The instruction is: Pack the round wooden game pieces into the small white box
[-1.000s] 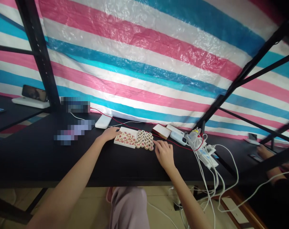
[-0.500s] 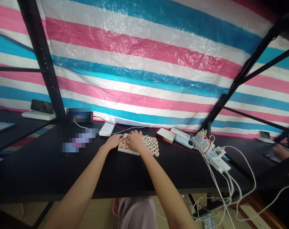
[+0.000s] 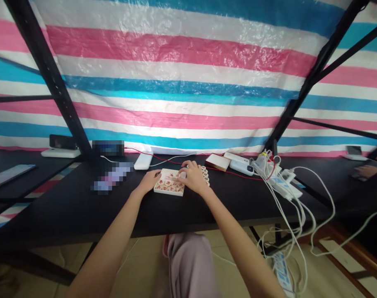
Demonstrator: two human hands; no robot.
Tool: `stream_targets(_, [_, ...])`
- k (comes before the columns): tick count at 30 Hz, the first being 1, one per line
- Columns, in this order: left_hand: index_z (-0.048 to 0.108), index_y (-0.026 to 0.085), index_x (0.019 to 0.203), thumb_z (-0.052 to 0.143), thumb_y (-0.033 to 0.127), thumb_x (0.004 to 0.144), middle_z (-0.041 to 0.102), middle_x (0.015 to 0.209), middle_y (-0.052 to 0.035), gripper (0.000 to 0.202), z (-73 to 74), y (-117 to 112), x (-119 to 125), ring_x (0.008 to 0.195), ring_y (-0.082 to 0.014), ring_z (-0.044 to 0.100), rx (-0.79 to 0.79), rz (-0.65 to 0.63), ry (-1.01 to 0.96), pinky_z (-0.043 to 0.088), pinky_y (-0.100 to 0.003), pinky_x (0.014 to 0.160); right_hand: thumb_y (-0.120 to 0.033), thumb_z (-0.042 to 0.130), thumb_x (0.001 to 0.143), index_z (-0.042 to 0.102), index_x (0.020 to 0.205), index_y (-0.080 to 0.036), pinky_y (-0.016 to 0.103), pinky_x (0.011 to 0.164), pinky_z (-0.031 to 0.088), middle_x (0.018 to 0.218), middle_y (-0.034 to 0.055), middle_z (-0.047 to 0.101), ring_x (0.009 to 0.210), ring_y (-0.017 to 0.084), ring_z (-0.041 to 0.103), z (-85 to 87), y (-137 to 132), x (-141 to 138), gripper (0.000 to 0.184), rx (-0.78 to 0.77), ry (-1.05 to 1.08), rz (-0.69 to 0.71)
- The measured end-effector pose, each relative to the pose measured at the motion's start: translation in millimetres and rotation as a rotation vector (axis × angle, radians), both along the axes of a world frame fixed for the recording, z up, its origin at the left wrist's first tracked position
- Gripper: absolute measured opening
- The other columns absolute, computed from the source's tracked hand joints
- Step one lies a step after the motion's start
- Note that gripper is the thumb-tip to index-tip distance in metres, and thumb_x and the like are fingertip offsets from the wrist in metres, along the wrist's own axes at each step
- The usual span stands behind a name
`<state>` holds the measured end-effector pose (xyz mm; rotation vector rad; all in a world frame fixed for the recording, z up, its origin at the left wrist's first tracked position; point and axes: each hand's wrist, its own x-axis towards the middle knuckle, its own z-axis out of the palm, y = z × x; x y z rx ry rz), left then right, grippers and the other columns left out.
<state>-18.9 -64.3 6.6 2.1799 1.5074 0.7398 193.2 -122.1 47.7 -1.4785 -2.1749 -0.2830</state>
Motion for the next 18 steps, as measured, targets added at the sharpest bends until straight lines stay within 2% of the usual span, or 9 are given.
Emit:
stream_targets(2, [0.06,0.017,0.114,0.039,0.026,0.084,0.064,0.108,-0.0079,0.038,1.8,-2,0,0.095,-0.0196,0.059,0.0,0.002,0.021,0.042,-0.024,0.078,-0.048,0.059,0.077,0.068,0.086,-0.027,0.033,0.076,0.032,0.111,0.0043,0.052,0.099,0.022,0.043,-3.8,-25,17,0.025,-0.014,0.019,-0.033])
stream_targets(5, [0.059,0.017,0.114,0.04,0.027,0.083,0.067,0.095,-0.007,0.038,6.7,-4,1,0.087,-0.0191,0.06,0.001,-0.005,0.058,0.043,-0.024,0.073,-0.048,0.055,0.08,0.067,0.09,-0.029,0.032,0.075,0.032,0.112,0.0039,0.052,0.1,0.022,0.043,-14.2,-57,32,0.025,-0.053,0.02,-0.086])
stream_targets(7, [0.06,0.018,0.113,0.041,0.028,0.081,0.067,0.087,-0.0054,0.038,9.8,-4,2,0.082,-0.0188,0.061,0.013,0.042,0.089,0.043,-0.024,0.069,-0.046,0.053,0.082,0.065,0.093,-0.029,0.032,0.076,0.032,0.113,0.0045,0.052,0.099,0.022,0.043,-21.6,-70,36,0.024,-0.067,0.007,-0.118])
stream_targets(11, [0.06,0.02,0.113,0.042,0.03,0.08,0.067,0.084,-0.0037,0.04,14.4,-5,4,0.083,-0.0189,0.06,0.034,0.096,0.159,0.042,-0.023,0.068,-0.042,0.051,0.084,0.062,0.101,-0.03,0.032,0.078,0.032,0.118,0.0052,0.049,0.1,0.021,0.042,-29.6,-78,37,0.024,-0.047,-0.021,-0.14])
stream_targets(18, [0.058,0.023,0.116,0.042,0.031,0.077,0.068,0.082,-0.002,0.042,18.7,-6,11,0.082,-0.0197,0.061,0.032,0.123,0.213,0.043,-0.024,0.068,-0.038,0.042,0.09,0.06,0.111,-0.037,0.034,0.079,0.028,0.121,0.0029,0.05,0.106,0.021,0.04,-27.2,-80,41,0.027,-0.052,-0.128,-0.088])
